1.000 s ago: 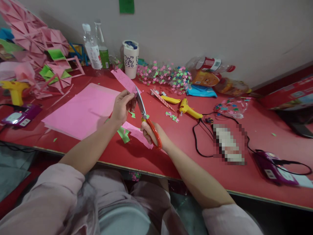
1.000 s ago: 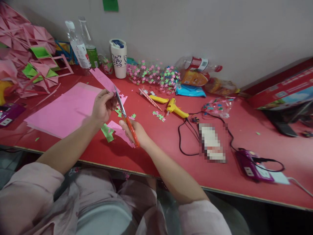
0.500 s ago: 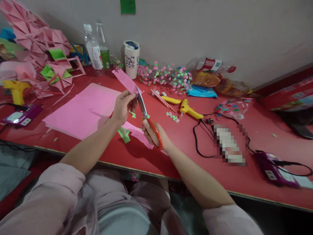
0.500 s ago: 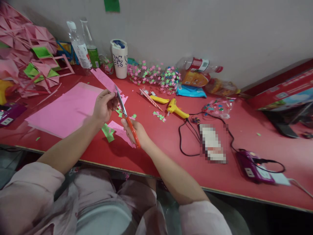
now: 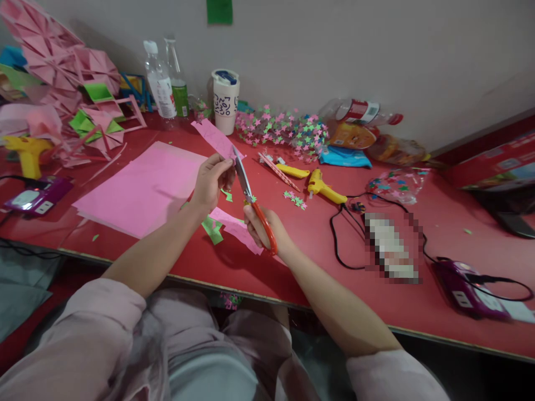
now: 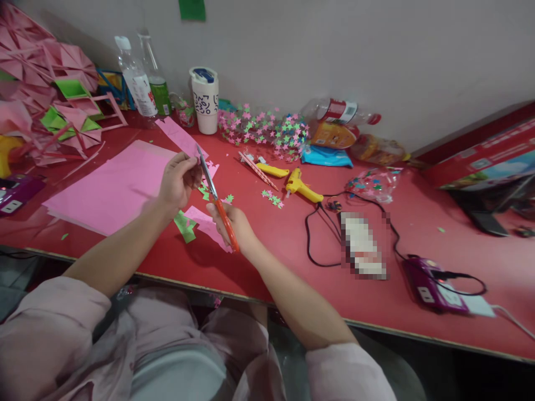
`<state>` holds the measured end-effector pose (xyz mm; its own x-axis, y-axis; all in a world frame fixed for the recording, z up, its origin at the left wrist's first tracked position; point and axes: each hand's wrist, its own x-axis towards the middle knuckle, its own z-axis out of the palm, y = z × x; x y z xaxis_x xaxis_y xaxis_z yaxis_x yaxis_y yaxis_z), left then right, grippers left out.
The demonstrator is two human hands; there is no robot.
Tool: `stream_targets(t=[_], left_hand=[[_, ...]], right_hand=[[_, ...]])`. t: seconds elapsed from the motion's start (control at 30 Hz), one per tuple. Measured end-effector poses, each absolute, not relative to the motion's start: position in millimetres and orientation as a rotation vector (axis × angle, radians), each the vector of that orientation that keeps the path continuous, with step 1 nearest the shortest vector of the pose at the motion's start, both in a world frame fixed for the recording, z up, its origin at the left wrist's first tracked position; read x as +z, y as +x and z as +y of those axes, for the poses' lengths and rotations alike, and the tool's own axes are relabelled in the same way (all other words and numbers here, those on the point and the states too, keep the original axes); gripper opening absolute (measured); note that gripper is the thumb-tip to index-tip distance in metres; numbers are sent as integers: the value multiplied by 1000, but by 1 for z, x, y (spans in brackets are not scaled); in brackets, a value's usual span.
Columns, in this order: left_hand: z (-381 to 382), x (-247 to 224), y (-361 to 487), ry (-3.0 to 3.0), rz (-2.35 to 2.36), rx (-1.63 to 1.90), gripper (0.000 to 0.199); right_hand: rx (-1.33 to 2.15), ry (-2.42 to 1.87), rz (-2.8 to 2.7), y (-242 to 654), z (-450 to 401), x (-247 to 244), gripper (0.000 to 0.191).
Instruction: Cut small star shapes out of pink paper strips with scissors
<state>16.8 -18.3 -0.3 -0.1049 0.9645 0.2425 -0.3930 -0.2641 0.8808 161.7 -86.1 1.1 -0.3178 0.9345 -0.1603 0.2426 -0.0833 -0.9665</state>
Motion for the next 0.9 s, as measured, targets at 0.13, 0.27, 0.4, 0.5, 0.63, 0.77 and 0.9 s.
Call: stream_targets(t=[0.13,0.27,0.4,0.5,0.63,0.77,0.9], left_hand=[[-19,2,16,1066,811,1603,17],[-17,2,12,1084,832,1632,22],[-10,2,5,1021,864,1713,22],[-8,3,2,953,881,1742,21],[-10,3,6,983,833,1611,27],[-12,3,9,1002,802,1603,20],[-9,3,6,968,812,1708,14]], right_hand=[[1434,-1300,-1576,162,-86,3,42],[1437,-1316,-1593,164,-84,4,40],[1429,-1311,-1614,166,-83,3,41],[1416,-1336,-1621,166,-82,2,40],[1419,-1344,-1613,165,-82,0,41],[1407,-1330,-1616,165,-81,-1,44],[1427,-1317,-1614,166,-83,-1,42]])
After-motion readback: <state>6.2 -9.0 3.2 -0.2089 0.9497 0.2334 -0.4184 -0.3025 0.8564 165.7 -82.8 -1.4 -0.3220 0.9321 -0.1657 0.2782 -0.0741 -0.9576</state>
